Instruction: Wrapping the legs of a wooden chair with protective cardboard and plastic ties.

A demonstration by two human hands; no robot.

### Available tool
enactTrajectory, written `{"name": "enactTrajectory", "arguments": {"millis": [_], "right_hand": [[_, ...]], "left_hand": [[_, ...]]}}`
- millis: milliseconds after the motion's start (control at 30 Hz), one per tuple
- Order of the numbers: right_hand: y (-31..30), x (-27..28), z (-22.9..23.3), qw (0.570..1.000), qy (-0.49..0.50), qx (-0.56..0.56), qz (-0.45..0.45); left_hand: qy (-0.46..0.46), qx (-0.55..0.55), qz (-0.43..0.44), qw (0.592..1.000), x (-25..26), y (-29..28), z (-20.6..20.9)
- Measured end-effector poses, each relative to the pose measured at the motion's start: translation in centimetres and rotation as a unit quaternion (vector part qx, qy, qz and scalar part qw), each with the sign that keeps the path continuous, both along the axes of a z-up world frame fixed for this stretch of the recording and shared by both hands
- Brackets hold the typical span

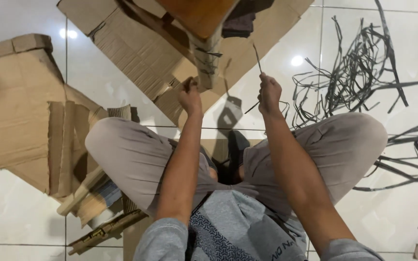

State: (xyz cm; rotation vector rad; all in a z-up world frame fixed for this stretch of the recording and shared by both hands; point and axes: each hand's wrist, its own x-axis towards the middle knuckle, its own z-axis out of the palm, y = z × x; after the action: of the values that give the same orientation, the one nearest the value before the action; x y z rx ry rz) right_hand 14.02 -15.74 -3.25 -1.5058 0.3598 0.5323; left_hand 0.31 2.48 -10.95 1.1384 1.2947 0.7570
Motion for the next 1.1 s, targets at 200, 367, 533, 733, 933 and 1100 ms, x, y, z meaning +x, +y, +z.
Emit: {"name": "enactTrajectory", "arguments": {"millis": [200, 367, 533, 733, 933, 1100], "right_hand": [[4.5, 0.7, 2.5, 0.997, -0.023, 0.024, 0.065], [7.1, 0.4, 3.3, 0.992, -0.051, 0.026, 0.113], [9.4, 1.0, 2.0, 0.985, -0.069, 0.02, 0.157], [11.6, 3.4, -0.4, 0.96, -0.089, 0.0, 0.264], [12.6, 5.0, -0.9, 0.964, -0.097, -0.01, 0.246], [12.4, 5.8, -4.4, 0.981, -0.068, 0.016, 0.183]], "left_hand": [[-0.167, 0.039, -0.089, 0.981, 1.4, 0.5, 2.1], [-0.128, 0.006, -0.136, 0.982, 1.1, -0.2, 4.2], [-0.13, 0.03, -0.149, 0.98, 1.2, 0.3, 2.9], [-0.073, 0.031, -0.163, 0.983, 0.8, 1.4, 4.2], [-0.081, 0.062, -0.104, 0.989, 0.4, 3.1, 2.5], [-0.084, 0.007, -0.107, 0.991, -0.1, 2.8, 2.5]]}}
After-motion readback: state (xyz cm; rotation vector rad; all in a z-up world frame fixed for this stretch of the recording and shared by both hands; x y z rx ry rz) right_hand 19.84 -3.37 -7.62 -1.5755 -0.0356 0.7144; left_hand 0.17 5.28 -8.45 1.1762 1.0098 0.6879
